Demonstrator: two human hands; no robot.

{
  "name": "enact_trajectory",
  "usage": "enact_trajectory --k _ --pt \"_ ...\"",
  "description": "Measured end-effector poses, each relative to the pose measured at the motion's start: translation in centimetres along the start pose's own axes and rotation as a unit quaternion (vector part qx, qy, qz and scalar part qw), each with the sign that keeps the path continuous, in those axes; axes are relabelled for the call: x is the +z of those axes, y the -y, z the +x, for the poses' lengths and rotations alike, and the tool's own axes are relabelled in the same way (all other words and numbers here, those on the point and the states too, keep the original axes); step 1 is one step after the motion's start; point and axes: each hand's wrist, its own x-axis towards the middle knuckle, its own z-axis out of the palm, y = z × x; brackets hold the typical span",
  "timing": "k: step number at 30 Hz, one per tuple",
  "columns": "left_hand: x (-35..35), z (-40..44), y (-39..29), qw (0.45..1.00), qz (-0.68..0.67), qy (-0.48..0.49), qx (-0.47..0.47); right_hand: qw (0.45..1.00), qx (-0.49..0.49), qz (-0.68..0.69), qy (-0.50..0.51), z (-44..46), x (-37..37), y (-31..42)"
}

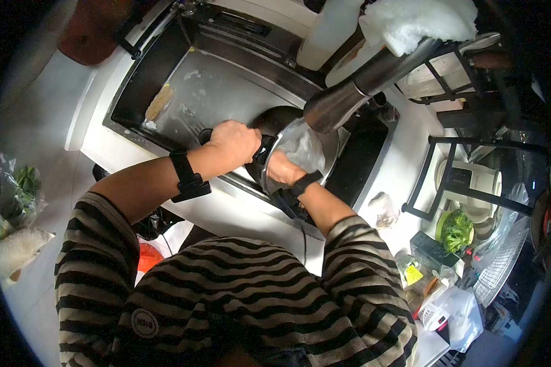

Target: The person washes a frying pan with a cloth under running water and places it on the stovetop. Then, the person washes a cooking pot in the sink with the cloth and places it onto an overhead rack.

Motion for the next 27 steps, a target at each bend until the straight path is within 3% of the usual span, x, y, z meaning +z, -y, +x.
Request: enact_trajectory --k 3,5,7,11,13,15,16,19,20,23,27 --pt "-0.2 -0.2 0.4 1.000 -0.007 -0.004 0.003 0.949 0.001 0.288 -0.130 -3.0 1.0 5.3" --pt "-0.5 -0.3 0.3 1.000 -0.003 -0.005 0.007 0.942 -0.095 0.240 -0.216 -3.9 2.3 5.9" --pt "-0.9 -0.4 0.0 1.000 -0.007 0.005 0.012 0.917 -0.221 -0.088 -0.321 -4.3 4.4 6.2" --pt "-1.0 -0.5 -0.6 0.999 0.029 -0.013 0.022 0.847 -0.169 -0.338 -0.373 -0.5 2.0 6.2" --pt "-0.6 -0.4 -0.5 1.000 0.013 -0.005 0.026 0.830 -0.247 -0.299 -0.401 0.7 0.3 8.5" --pt "-0.1 -0.4 -0.8 1.000 -0.002 -0.003 0.026 0.918 -0.210 0.046 -0.332 5.1 -6.4 4.4" --pt "0.2 -0.6 -0.7 1.000 -0.005 -0.006 0.023 0.913 -0.131 0.183 -0.341 6.2 -8.9 3.8" --pt "-0.5 -0.6 -0.7 1.000 -0.006 0.008 0.019 0.909 -0.113 0.144 -0.373 5.1 -7.1 6.4" --pt "-0.4 -0.9 -0.6 1.000 -0.014 0.004 0.014 0.893 -0.214 0.034 -0.395 6.6 -7.5 4.1" --pt "0.3 -1.4 0.3 0.999 -0.025 -0.019 0.017 0.829 -0.285 -0.229 -0.423 6.5 -5.0 3.3" --pt "0.6 -1.9 0.0 0.999 -0.017 -0.035 0.003 0.865 -0.239 -0.131 -0.421 6.6 -10.2 1.1"
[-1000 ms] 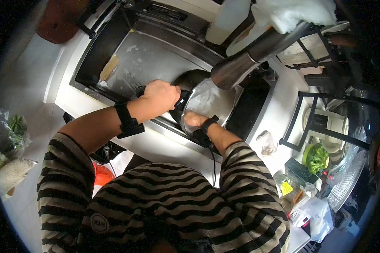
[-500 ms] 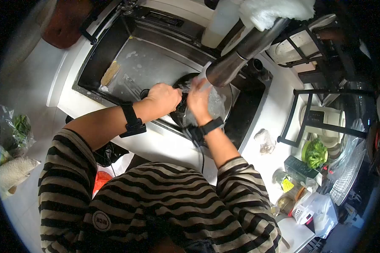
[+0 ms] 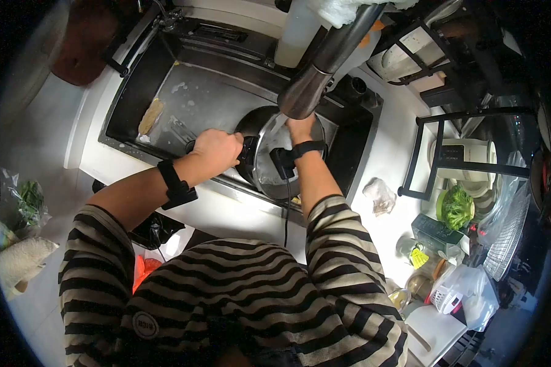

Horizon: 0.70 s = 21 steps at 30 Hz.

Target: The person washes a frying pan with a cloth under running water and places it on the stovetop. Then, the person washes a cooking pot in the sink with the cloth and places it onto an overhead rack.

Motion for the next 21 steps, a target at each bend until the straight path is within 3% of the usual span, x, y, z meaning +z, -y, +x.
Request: enact_trajectory --k 1,2,3,4,5,6,8,11,12,14,16,17,18,20,21 --pt "0.1 -0.2 -0.1 1.000 0.000 -0.014 -0.003 0.999 0.041 0.024 -0.022 0.4 -1.1 -1.1" --pt "0.3 -0.3 -0.3 1.000 0.000 -0.028 -0.007 0.942 -0.071 -0.311 0.105 0.1 -3.9 -2.0" --pt "0.4 -0.5 -0.3 1.000 -0.005 -0.021 -0.010 0.751 -0.173 -0.600 0.215 0.0 -6.8 -3.2" --pt "0.5 -0.6 -0.1 1.000 -0.007 -0.014 -0.014 0.890 0.018 -0.442 0.107 -0.9 -6.3 -3.6" --pt "0.6 -0.6 0.1 1.000 -0.012 -0.007 -0.019 0.964 0.139 -0.215 -0.078 -1.8 -5.7 -4.2" --pt "0.5 -0.6 0.3 1.000 -0.015 -0.001 -0.018 0.953 0.095 -0.277 -0.081 -3.8 -5.1 1.5" --pt "0.2 -0.5 0.8 0.999 -0.023 0.016 -0.015 0.967 -0.064 -0.245 -0.039 -6.2 -4.1 4.3" --pt "0.6 -0.4 1.0 1.000 -0.020 0.009 -0.009 0.958 -0.073 -0.251 0.121 -8.0 -2.6 4.3" --pt "0.6 -0.5 0.9 1.000 -0.019 0.004 -0.008 0.925 -0.211 -0.274 0.158 -7.4 -2.2 3.8" --pt "0.5 -0.5 0.8 1.000 -0.017 -0.007 -0.007 0.897 -0.205 -0.319 0.227 -4.5 -0.9 -1.2" --pt "0.4 -0.5 0.7 0.999 -0.027 0.003 -0.018 0.753 -0.223 -0.497 0.369 -2.3 -0.6 0.4" --pt "0.2 -0.5 0.7 0.999 -0.029 0.011 -0.026 0.626 -0.259 -0.595 0.433 -2.4 -0.1 3.2" --pt "0.3 -0.5 0.7 0.999 -0.030 0.019 -0.032 0.580 -0.285 -0.615 0.452 -3.0 0.0 3.6" --pt "0.8 -0.6 1.2 0.999 -0.033 0.011 -0.033 0.637 -0.433 -0.544 0.333 -4.0 -1.2 -3.6" --pt "0.7 -0.7 1.3 0.999 -0.035 0.005 -0.037 0.601 -0.353 -0.598 0.395 -4.6 -1.4 -3.4"
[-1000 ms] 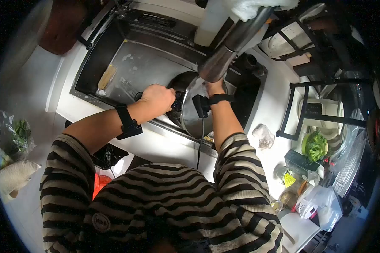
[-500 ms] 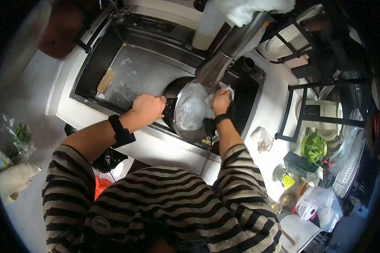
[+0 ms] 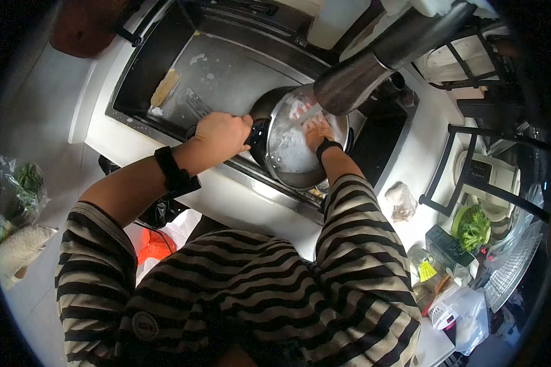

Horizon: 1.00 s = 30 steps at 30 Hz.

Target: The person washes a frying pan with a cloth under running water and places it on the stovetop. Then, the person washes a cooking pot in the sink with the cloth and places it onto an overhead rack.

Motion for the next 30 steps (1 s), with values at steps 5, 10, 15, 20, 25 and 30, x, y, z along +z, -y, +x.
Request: enact_trajectory --k 5,10,15,20,25,30 --pt "0.1 0.6 -0.2 1.000 0.019 -0.011 -0.006 0.911 -0.019 0.226 0.344 -0.9 0.6 5.5" --pt "0.5 1.1 -0.5 1.000 0.016 0.002 -0.025 0.590 0.075 0.796 0.108 -1.3 -5.4 7.4" --pt "-1.0 1.2 -0.2 0.998 -0.024 0.042 -0.038 0.213 0.378 0.891 -0.134 0.5 -16.6 7.5" --pt "-1.2 1.9 0.4 0.993 -0.052 0.085 -0.066 0.700 0.225 0.631 -0.248 -4.1 -17.1 10.1" --pt "-1.2 1.4 1.8 0.994 -0.039 0.099 -0.026 0.824 0.017 0.566 -0.011 -11.4 -11.7 7.3" --pt "-1.2 1.5 0.9 0.996 -0.024 0.085 -0.016 0.977 -0.054 0.173 0.115 -10.0 -2.7 -0.4"
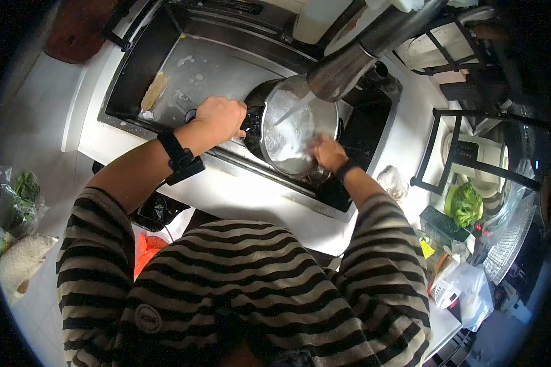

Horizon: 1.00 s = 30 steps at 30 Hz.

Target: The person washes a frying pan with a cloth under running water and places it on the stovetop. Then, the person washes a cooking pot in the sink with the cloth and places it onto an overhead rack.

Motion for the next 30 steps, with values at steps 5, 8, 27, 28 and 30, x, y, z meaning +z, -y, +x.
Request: enact_trajectory --k 5,8,27,28,30 --pt "1.3 -0.7 0.4 0.999 -0.007 -0.025 -0.023 0.966 0.256 0.010 -0.044 6.8 -1.8 1.2" --pt "1.2 -0.9 0.7 1.000 0.010 -0.010 -0.027 0.929 0.331 0.157 -0.060 8.7 4.3 4.6" --pt "1.1 -0.4 1.1 0.999 -0.025 0.026 -0.032 0.876 0.012 0.435 0.209 4.9 -10.1 7.4" --pt "1.3 -0.4 1.1 0.998 -0.034 0.025 -0.043 0.880 -0.012 0.468 0.079 4.1 -7.5 7.2" --pt "1.8 -0.4 1.5 0.997 -0.052 0.024 -0.056 0.889 0.004 0.428 0.161 4.3 -3.4 4.6"
